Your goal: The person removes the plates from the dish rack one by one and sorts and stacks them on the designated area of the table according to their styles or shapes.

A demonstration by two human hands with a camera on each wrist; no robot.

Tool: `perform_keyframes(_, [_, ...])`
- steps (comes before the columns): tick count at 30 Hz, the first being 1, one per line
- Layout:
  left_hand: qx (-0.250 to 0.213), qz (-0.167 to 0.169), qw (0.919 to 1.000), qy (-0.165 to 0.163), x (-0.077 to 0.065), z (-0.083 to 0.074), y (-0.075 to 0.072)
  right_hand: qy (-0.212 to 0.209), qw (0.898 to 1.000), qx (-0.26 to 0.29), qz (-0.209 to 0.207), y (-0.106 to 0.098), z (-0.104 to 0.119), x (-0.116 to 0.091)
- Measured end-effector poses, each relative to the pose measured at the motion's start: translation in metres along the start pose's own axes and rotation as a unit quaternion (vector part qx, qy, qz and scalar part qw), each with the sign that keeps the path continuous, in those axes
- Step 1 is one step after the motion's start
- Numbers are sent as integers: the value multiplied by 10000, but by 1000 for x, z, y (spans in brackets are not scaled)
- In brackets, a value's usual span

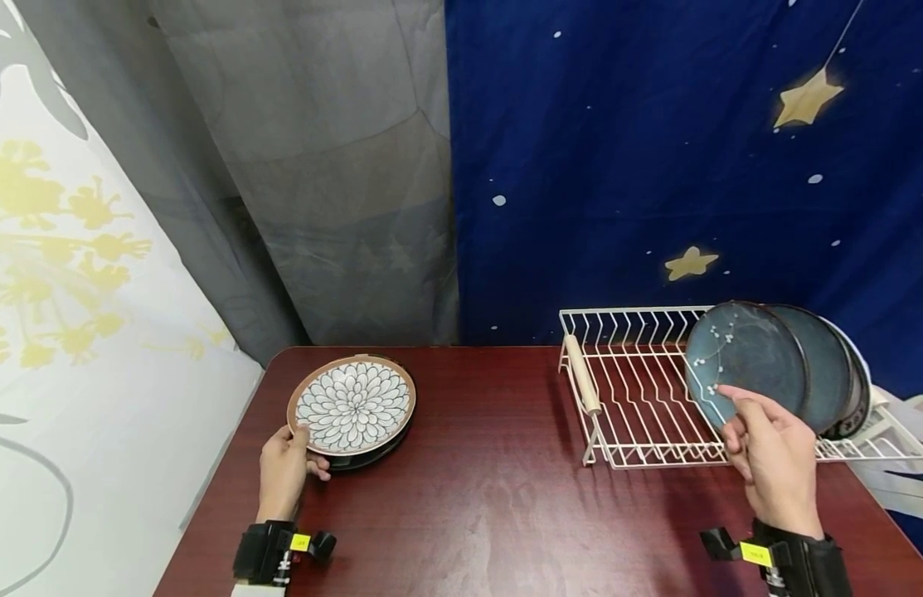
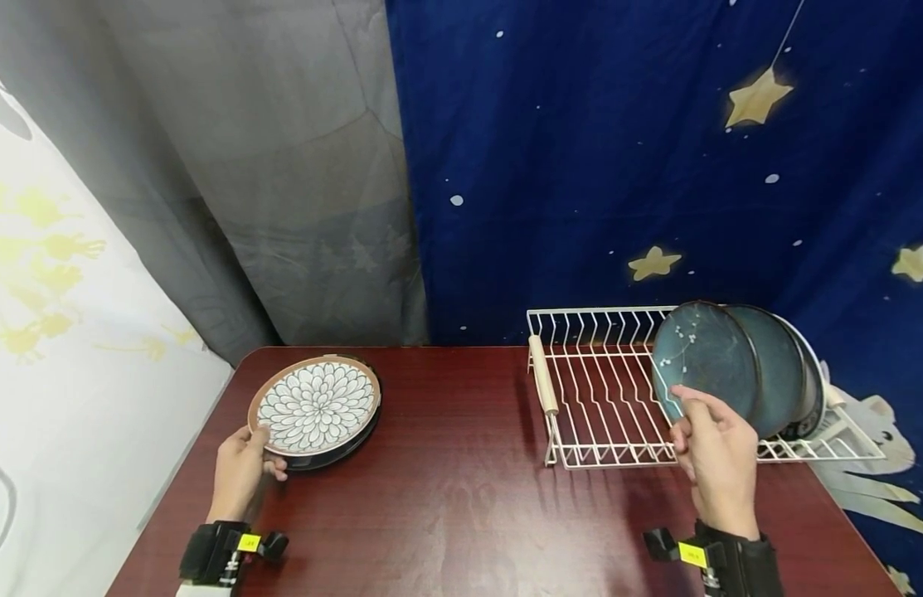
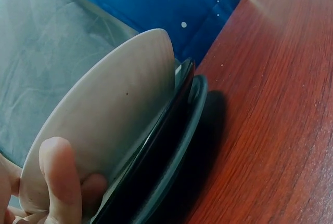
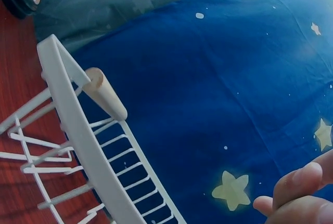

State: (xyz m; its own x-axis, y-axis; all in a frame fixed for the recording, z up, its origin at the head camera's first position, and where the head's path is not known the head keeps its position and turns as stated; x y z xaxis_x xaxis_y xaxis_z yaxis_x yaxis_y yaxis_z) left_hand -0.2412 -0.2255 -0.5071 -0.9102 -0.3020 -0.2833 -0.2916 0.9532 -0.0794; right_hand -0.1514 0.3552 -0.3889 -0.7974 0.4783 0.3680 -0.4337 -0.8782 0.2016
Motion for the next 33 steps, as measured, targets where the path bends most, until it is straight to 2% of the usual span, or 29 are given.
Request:
perform_keyframes(7, [-59, 264, 9995, -141, 5, 1, -2, -14, 9994, -274, -201, -7, 2, 6])
perform_keyframes(13, [129, 356, 9987, -344, 3, -3, -3, 56, 9959, -523, -735, -15, 4, 10])
perform_keyframes(18, [489, 366, 9974, -385, 1, -1, -6, -15, 9930, -573, -1036, -20, 7, 13])
perform_keyframes(22, [949, 191, 9949, -284, 1, -2, -10, -19, 9902, -668, -1225, -24, 6, 14])
perform_keyframes(24, [1195, 85, 9926, -217, 1, -4, -13, -126, 9869, -854, -1361, -27, 6, 15])
perform_keyframes(25, [1252, 52, 9919, -202, 1, -5, -14, -283, 9833, -1161, -1375, -29, 7, 15])
perform_keyframes(27, [1394, -4, 9901, -190, 1, -6, -16, -668, 9654, -2094, -1401, -33, 10, 15])
perform_keyframes(28, [1446, -14, 9893, -206, 1, -6, -17, -869, 9504, -2633, -1408, -35, 11, 15])
perform_keyframes(29, [1479, -17, 9887, -236, 1, -5, -18, -1065, 9314, -3170, -1439, -37, 14, 15])
perform_keyframes(31, [1536, -27, 9877, -305, 3, -4, -19, -1351, 8845, -4194, -1531, -40, 17, 16])
perform_keyframes(32, [1570, -50, 9871, -317, 3, -3, -20, -1380, 8680, -4504, -1571, -42, 18, 16])
perform_keyframes(33, [1583, -65, 9868, -326, 4, -2, -21, -1402, 8576, -4688, -1583, -43, 18, 16])
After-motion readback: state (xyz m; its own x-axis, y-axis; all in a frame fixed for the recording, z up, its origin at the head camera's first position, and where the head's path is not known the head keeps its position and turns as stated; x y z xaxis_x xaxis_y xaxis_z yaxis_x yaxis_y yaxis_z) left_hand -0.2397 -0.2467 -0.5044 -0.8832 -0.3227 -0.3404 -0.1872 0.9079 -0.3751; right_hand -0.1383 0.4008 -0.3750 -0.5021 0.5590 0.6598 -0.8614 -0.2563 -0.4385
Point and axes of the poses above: each hand's wrist, its own x-axis towards the middle knuckle, its own y-axis out of the palm, z = x × y, the point moved 4 cm from there along x, towards the middle knuckle, and after that the axes turned 13 degrees about -y, right-handed, at the moved point
